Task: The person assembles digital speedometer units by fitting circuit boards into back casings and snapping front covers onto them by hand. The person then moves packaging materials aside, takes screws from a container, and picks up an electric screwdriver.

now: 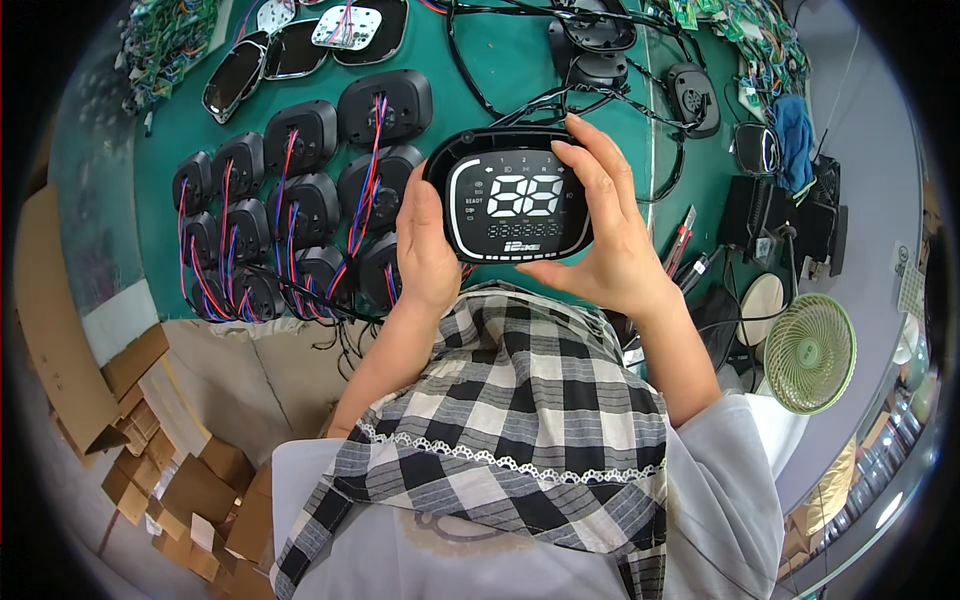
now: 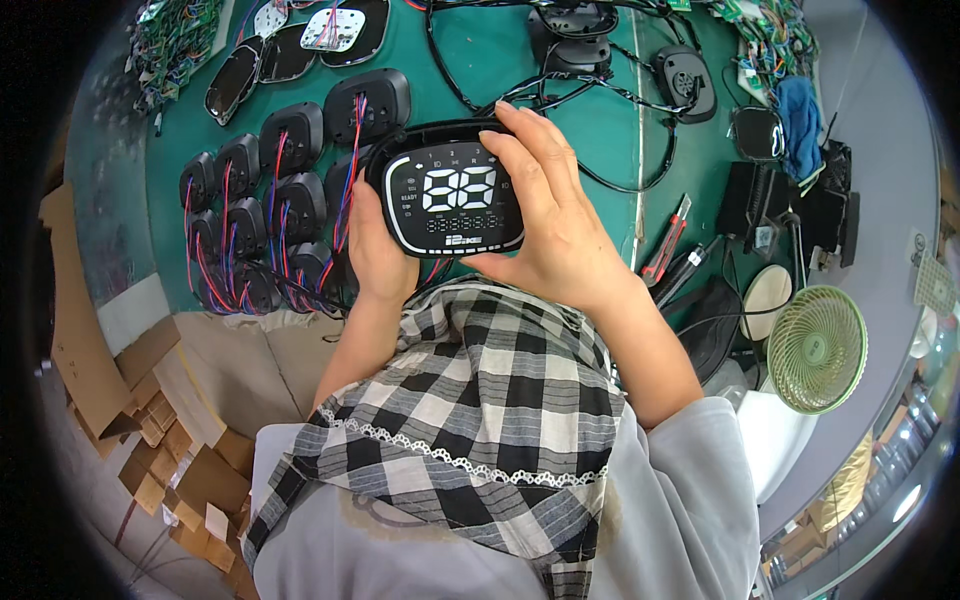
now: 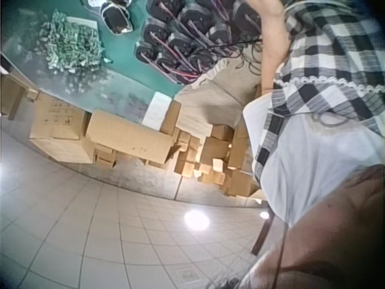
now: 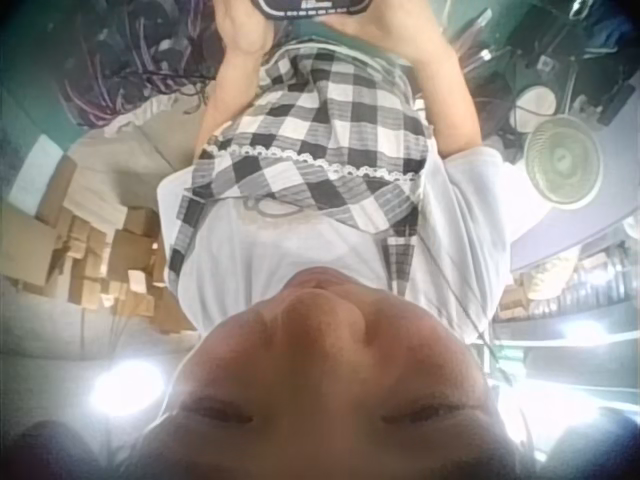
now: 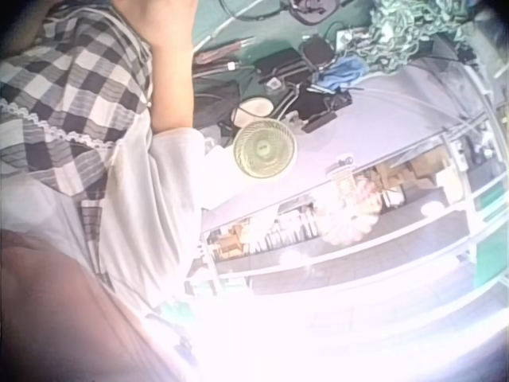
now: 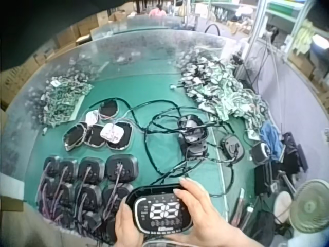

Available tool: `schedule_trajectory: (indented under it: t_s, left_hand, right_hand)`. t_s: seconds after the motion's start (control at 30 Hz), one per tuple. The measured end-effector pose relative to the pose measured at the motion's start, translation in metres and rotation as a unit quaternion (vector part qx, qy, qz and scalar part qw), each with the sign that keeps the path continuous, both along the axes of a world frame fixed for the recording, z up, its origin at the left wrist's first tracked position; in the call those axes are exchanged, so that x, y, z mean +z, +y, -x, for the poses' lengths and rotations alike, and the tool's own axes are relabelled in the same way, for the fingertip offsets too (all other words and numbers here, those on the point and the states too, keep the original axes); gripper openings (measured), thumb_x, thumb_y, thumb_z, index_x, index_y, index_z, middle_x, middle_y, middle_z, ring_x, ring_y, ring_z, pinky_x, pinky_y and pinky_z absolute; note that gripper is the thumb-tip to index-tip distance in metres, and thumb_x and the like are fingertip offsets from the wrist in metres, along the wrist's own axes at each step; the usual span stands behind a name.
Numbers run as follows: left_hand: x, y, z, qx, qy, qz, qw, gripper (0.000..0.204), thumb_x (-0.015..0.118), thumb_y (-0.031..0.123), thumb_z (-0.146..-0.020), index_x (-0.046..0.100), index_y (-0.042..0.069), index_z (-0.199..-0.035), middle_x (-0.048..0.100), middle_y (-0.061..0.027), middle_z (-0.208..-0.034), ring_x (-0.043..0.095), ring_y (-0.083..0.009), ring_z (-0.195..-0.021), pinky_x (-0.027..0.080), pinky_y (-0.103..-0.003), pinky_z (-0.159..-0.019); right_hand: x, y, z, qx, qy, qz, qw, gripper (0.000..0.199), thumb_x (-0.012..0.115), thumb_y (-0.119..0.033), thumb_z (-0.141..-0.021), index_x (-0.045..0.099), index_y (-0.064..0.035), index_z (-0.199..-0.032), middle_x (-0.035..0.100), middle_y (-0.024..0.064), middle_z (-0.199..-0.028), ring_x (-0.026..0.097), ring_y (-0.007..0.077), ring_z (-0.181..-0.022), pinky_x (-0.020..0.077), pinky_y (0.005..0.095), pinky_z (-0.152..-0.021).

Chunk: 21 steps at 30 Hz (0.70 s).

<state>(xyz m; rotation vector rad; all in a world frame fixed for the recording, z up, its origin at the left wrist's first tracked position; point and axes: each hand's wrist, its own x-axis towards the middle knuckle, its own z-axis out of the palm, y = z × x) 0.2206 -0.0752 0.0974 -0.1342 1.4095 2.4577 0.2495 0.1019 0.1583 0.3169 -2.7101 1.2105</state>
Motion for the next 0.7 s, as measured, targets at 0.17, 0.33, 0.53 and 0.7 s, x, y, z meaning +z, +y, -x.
schedule_trajectory:
  t_s: [0.17,0.33,0.53,0.7]
  left_hand:
    - [0.011,0.001,0.005,0.001,0.043,0.061,0.997,0.054,0.07,0.02,-0.083,0.044,-0.004,-0.125,0.06,-0.0084,-0.106,0.058,-0.0131,-0.093,0.047,-0.027,-0.083]
    - [0.015,-0.002,0.003,-0.017,-0.021,-0.008,1.0,0.048,0.069,0.017,-0.083,0.047,-0.003,-0.12,0.06,-0.0088,-0.105,0.058,-0.0138,-0.091,0.048,-0.027,-0.083]
    - [0.038,0.002,0.025,-0.036,0.194,0.451,0.871,0.053,0.077,0.034,-0.075,0.054,0.006,-0.115,0.065,-0.0145,-0.096,0.065,-0.0258,-0.088,0.05,-0.032,-0.076]
    - [0.027,0.001,0.049,-0.041,0.166,0.36,0.917,0.038,0.063,0.036,-0.087,0.063,0.002,-0.104,0.067,-0.0118,-0.081,0.064,-0.024,-0.072,0.049,-0.031,-0.069]
  right_hand:
    - [-0.004,0.0,-0.002,-0.008,-0.026,-0.003,1.0,0.105,0.088,-0.012,-0.046,0.035,-0.0043,-0.136,0.033,0.0181,-0.141,0.038,0.0372,-0.127,0.038,0.0436,-0.103]
    - [-0.002,-0.001,-0.003,-0.126,-0.159,0.5,0.842,0.093,0.083,-0.026,-0.066,0.032,-0.0028,-0.14,0.03,0.0129,-0.145,0.041,0.0241,-0.125,0.0377,0.0382,-0.102]
    - [-0.029,-0.008,-0.008,-0.096,-0.296,0.542,0.78,0.054,0.073,-0.015,-0.079,0.046,-0.0002,-0.124,0.059,0.0075,-0.112,0.056,0.0159,-0.104,0.0457,0.0308,-0.091]
    - [-0.033,-0.019,-0.006,-0.14,-0.263,0.596,0.746,0.045,0.066,-0.014,-0.084,0.047,0.0009,-0.122,0.059,0.0115,-0.112,0.06,0.0192,-0.099,0.0512,0.033,-0.086]
